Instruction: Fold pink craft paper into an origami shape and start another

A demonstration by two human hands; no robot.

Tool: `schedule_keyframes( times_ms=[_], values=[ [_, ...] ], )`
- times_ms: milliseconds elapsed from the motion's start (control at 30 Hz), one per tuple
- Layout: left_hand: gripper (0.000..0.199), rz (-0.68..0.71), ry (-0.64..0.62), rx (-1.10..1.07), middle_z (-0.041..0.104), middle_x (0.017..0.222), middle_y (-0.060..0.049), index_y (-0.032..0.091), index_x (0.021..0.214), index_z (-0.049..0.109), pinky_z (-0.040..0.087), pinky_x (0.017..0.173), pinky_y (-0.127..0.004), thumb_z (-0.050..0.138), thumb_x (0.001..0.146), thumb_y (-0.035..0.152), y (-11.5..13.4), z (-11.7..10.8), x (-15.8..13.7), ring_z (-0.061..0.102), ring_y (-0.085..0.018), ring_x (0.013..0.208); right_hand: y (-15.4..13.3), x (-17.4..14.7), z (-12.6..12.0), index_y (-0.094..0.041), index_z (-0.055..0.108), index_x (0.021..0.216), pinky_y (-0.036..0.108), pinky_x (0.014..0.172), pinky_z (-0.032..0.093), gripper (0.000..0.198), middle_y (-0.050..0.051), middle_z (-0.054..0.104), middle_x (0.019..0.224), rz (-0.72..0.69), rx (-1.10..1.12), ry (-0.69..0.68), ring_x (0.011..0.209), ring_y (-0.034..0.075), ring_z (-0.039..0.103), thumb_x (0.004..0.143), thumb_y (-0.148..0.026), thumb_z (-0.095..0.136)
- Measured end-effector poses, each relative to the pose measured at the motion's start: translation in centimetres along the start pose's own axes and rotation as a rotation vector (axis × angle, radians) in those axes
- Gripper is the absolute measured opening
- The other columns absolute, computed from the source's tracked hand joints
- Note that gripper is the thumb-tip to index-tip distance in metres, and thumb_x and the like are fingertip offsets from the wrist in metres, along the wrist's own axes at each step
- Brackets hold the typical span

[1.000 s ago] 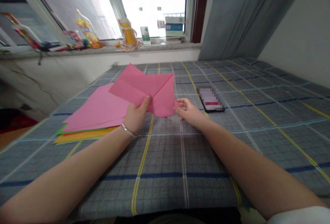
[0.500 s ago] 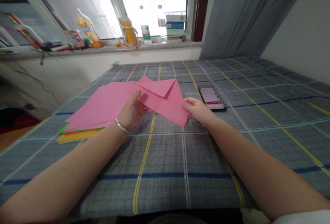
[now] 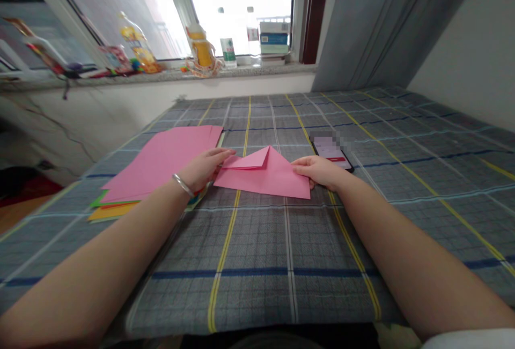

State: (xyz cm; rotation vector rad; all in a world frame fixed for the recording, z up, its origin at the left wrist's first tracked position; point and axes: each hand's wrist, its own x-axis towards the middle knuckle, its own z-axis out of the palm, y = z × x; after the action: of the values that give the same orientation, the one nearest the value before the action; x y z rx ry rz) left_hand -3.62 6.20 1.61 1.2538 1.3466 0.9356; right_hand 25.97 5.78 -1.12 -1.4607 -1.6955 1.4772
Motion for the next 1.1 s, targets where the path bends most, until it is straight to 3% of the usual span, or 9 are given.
schedule_keyframes(
  times_ms=[167, 300, 400, 500, 667, 767, 867, 1000, 1100],
  values=[
    [0.038, 0.11, -0.037, 0.401, 0.062, 0.067, 0.001, 0.018, 0.105, 0.066, 0.036, 0.048, -0.019, 0.071, 0.07, 0.03, -1.0, 0.3, 0.2, 0.051, -0.01, 0.052, 0.0, -0.2, -0.2, -0.018, 0.072, 0.102, 0.02, 0.04, 0.033, 0.031, 0.001, 0.062, 0.062, -0.017, -0.172, 0.019, 0.045, 0.008, 0.043, 0.081, -0.035, 0.059],
    [0.027, 0.194, -0.08, 0.502, 0.054, 0.054, 0.004, 0.019, 0.089, 0.071, 0.032, 0.045, -0.021, 0.072, 0.063, 0.028, -1.5, 0.3, 0.4, 0.045, -0.01, 0.044, -0.3, -0.4, -0.1, -0.021, 0.076, 0.094, 0.025, 0.045, 0.04, 0.026, 0.004, 0.071, 0.074, -0.072, -0.361, 0.144, 0.053, 0.013, 0.054, 0.079, -0.035, 0.06],
    [0.025, 0.235, -0.089, 0.558, 0.053, 0.05, 0.004, 0.02, 0.083, 0.072, 0.034, 0.045, -0.022, 0.072, 0.06, 0.027, -1.8, 0.1, 0.6, 0.045, -0.011, 0.042, -0.3, -0.3, 0.2, -0.022, 0.076, 0.087, 0.03, 0.058, 0.048, 0.021, 0.006, 0.074, 0.087, -0.15, -0.489, 0.22, 0.07, 0.02, 0.064, 0.079, -0.034, 0.06],
    [0.022, 0.28, -0.119, 0.57, 0.057, 0.052, 0.003, 0.021, 0.079, 0.073, 0.039, 0.048, -0.023, 0.071, 0.059, 0.027, -1.8, -0.1, 0.8, 0.048, -0.012, 0.044, -0.3, -0.3, 0.4, -0.022, 0.075, 0.087, 0.034, 0.07, 0.05, 0.019, 0.007, 0.075, 0.093, -0.193, -0.562, 0.258, 0.082, 0.024, 0.067, 0.079, -0.032, 0.061],
    [0.016, 0.325, -0.115, 0.739, 0.066, 0.065, -0.001, 0.022, 0.08, 0.072, 0.047, 0.059, -0.025, 0.065, 0.067, 0.027, -1.7, 0.4, 0.2, 0.059, -0.017, 0.059, -0.1, 0.0, 0.7, -0.021, 0.073, 0.092, 0.036, 0.076, 0.049, 0.021, 0.008, 0.073, 0.095, -0.204, -0.686, 0.312, 0.087, 0.025, 0.066, 0.081, -0.032, 0.059],
    [0.021, 0.408, -0.025, 1.003, 0.068, 0.082, -0.005, 0.022, 0.092, 0.071, 0.049, 0.074, -0.031, 0.058, 0.078, 0.031, -1.6, 1.4, -0.8, 0.063, -0.021, 0.076, 0.0, 0.3, 1.2, -0.021, 0.072, 0.1, 0.038, 0.084, 0.048, 0.024, 0.008, 0.071, 0.102, -0.368, -0.802, 0.342, 0.094, 0.024, 0.063, 0.081, -0.028, 0.058],
    [0.034, 0.657, 0.034, 1.184, 0.064, 0.108, -0.011, 0.021, 0.115, 0.065, 0.046, 0.089, -0.04, 0.055, 0.083, 0.027, -1.7, 2.3, -1.6, 0.061, -0.025, 0.096, -0.2, 0.5, 2.1, -0.022, 0.072, 0.104, 0.04, 0.097, 0.043, 0.027, 0.007, 0.068, 0.111, -0.638, -0.879, 0.289, 0.107, 0.023, 0.058, 0.083, -0.021, 0.055],
    [0.033, 0.973, -0.209, 1.228, 0.06, 0.125, -0.007, 0.026, 0.12, 0.063, 0.04, 0.099, -0.042, 0.05, 0.089, 0.024, -2.1, 2.9, -1.7, 0.052, -0.025, 0.115, -0.5, 0.2, 3.2, -0.023, 0.071, 0.107, 0.042, 0.101, 0.04, 0.027, 0.006, 0.069, 0.114, -0.789, -0.898, 0.137, 0.11, 0.022, 0.058, 0.086, -0.023, 0.055],
    [0.033, 1.025, -0.366, 1.217, 0.062, 0.124, -0.007, 0.024, 0.121, 0.063, 0.041, 0.1, -0.04, 0.042, 0.095, 0.024, -2.4, 2.9, -1.4, 0.055, -0.022, 0.113, -0.6, -0.2, 3.5, -0.023, 0.07, 0.111, 0.042, 0.1, 0.042, 0.029, 0.007, 0.067, 0.119, -0.765, -0.906, 0.092, 0.111, 0.023, 0.059, 0.087, -0.027, 0.055]
  ],
)
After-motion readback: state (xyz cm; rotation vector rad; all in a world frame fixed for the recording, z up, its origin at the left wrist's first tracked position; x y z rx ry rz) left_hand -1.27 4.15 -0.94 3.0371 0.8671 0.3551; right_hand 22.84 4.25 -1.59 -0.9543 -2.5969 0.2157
